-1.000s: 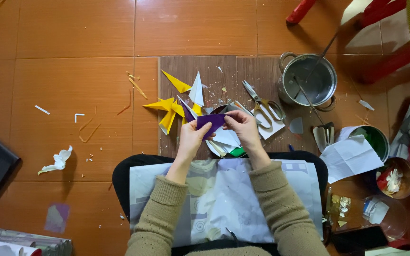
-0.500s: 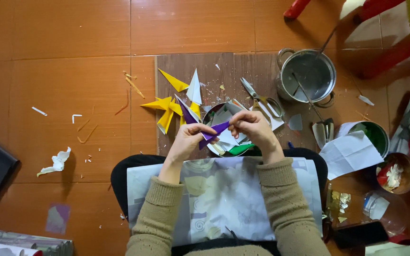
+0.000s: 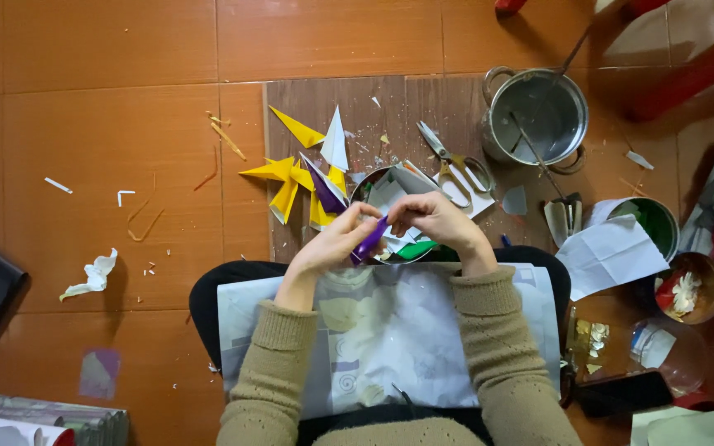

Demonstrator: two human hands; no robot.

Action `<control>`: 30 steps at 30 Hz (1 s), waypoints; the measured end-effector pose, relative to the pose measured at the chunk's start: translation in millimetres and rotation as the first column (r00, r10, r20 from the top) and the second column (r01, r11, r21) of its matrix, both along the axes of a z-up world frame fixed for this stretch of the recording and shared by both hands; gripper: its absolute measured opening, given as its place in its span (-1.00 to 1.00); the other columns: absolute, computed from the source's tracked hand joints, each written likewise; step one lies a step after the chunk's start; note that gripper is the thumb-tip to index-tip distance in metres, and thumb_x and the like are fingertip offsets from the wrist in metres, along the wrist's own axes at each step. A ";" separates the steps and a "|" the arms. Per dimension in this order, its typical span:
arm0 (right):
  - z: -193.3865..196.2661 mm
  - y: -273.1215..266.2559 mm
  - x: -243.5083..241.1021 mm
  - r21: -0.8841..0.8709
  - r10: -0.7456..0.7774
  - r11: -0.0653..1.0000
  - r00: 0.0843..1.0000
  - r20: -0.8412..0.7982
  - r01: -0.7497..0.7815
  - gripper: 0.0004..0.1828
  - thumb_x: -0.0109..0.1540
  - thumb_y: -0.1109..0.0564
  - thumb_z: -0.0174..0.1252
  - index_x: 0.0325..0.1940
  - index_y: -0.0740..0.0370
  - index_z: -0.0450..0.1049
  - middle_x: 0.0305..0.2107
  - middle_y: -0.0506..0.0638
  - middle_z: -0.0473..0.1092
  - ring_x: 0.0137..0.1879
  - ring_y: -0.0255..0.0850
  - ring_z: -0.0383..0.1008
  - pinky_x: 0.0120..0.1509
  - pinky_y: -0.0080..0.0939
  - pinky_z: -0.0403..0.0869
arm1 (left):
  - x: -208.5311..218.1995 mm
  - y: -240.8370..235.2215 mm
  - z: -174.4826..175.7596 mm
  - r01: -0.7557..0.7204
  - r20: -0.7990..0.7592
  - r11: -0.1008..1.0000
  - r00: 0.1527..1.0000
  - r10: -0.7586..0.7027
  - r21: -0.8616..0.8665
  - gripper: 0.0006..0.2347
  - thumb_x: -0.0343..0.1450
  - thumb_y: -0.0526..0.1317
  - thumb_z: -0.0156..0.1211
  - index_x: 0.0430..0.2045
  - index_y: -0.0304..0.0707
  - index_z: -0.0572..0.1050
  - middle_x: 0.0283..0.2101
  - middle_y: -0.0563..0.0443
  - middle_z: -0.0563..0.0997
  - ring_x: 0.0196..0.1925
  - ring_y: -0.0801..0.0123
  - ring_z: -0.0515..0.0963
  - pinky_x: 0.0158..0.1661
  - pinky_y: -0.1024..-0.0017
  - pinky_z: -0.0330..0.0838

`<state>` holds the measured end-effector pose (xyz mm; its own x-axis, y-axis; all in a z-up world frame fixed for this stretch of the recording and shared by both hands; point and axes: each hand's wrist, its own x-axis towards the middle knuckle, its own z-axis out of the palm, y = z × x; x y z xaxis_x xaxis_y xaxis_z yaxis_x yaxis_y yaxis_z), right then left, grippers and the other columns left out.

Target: Folding and cutting colored paper to create decorative pieces.

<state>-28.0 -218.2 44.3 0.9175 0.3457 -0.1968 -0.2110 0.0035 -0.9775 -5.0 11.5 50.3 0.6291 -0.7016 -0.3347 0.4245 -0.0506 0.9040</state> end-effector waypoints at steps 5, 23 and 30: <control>-7.8 4.8 0.4 -0.024 0.037 0.999 0.999 -0.016 -0.037 -0.75 0.18 0.45 -0.04 -0.34 0.28 0.55 -0.55 0.07 0.48 -0.41 -0.20 0.54 -0.19 -0.17 0.56 | 0.4 1.8 -30.5 0.155 0.115 0.984 0.980 -0.165 0.085 -0.80 0.53 -0.15 -0.08 -0.21 -0.33 0.42 -0.58 -0.05 0.53 -0.54 0.41 0.49 -0.54 0.51 0.36; -24.8 44.2 2.8 0.096 -0.324 0.932 0.923 -0.210 0.349 -0.71 0.17 0.27 0.23 -0.01 0.29 0.50 -0.48 0.10 0.46 -0.41 -0.26 0.43 -0.41 -0.40 0.42 | -0.8 -13.6 -32.4 -0.051 0.300 0.974 0.954 -0.018 0.220 -0.81 0.52 -0.23 -0.11 -0.46 -0.22 0.43 -0.60 -0.01 0.61 -0.47 0.31 0.63 -0.36 0.38 0.50; -21.9 59.1 0.4 0.064 -0.491 0.859 0.853 -0.179 0.508 -0.96 0.11 0.27 0.30 -0.39 0.30 0.59 -0.80 0.02 0.32 -0.60 -0.40 0.23 -0.53 -0.53 0.17 | -4.0 -15.3 -17.7 -0.085 0.325 0.958 0.946 -0.009 0.275 -0.74 0.55 -0.19 -0.19 -0.53 -0.22 0.39 -0.65 -0.06 0.59 -0.51 0.21 0.62 -0.40 0.34 0.52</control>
